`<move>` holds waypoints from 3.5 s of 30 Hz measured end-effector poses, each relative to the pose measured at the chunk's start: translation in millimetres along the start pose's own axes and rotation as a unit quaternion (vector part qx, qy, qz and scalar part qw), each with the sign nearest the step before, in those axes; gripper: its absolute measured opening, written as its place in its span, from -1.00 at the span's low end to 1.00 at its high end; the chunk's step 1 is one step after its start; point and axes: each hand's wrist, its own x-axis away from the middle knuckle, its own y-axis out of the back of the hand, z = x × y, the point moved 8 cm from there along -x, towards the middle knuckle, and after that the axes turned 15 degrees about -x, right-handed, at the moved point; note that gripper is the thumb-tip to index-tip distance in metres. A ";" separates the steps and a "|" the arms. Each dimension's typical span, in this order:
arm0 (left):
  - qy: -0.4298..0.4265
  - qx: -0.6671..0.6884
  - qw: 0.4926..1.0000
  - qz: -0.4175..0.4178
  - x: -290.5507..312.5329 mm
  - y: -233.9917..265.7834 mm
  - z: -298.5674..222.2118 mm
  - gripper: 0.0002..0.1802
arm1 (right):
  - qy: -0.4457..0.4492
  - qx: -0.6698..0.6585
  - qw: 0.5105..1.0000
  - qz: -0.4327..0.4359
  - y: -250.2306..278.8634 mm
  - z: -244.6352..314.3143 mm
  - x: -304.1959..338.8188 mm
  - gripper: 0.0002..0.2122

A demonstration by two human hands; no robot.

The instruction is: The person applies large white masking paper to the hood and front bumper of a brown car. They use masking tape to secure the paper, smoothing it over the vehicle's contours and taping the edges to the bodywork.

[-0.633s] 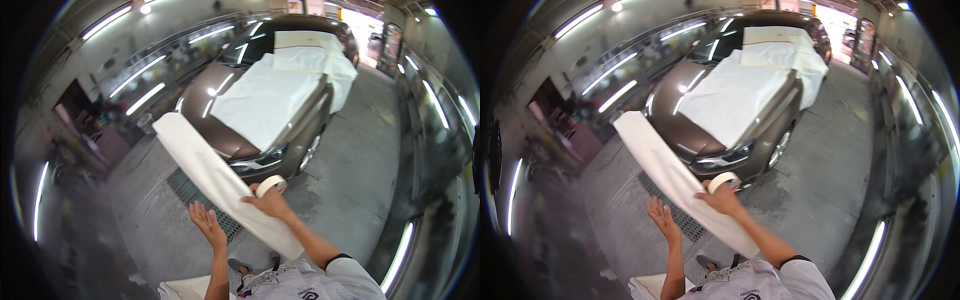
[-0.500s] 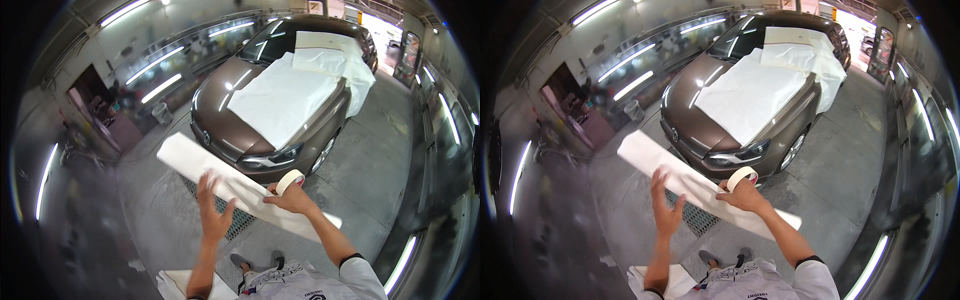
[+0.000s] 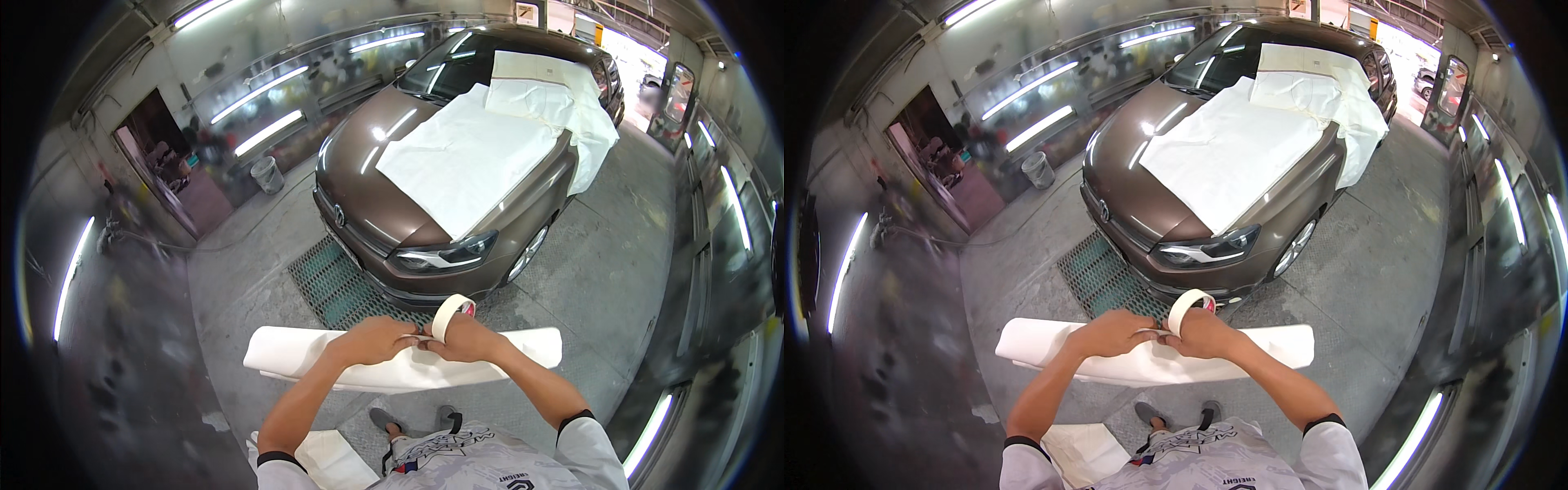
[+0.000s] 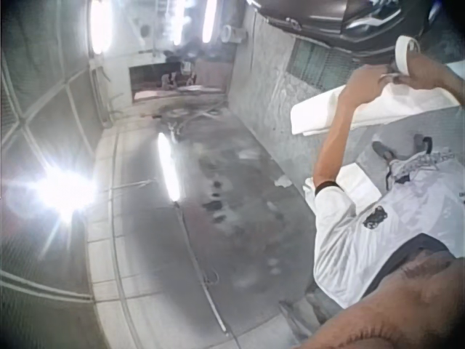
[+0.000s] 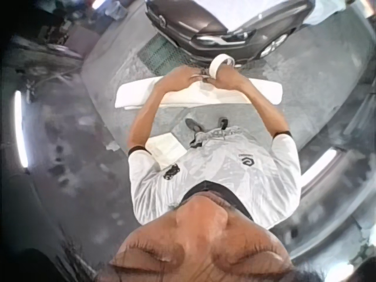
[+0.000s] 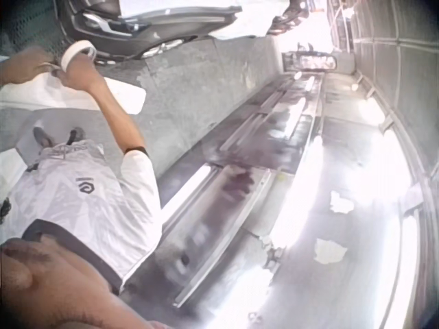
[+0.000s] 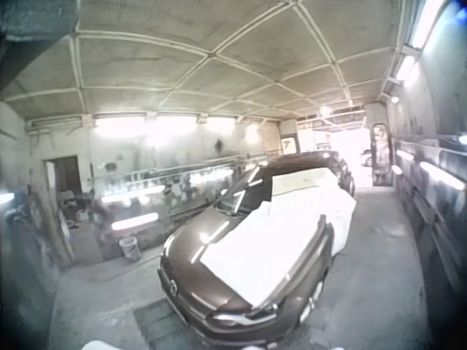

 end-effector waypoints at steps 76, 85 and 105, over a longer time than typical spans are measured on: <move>0.519 0.442 0.488 -0.545 591.9 -418.9 -6.3 -0.49 | 0.225 -0.322 0.910 0.131 -549.8 166.2 3.3 -0.36; 0.135 0.919 0.125 -0.349 401.5 -423.6 -9.1 -0.53 | 0.295 -0.165 0.939 0.068 -447.8 128.1 1.6 -0.76; 0.283 0.312 0.891 -0.167 116.0 -224.5 16.7 -0.70 | -0.042 0.144 0.986 -0.077 -151.4 -19.7 60.2 -0.80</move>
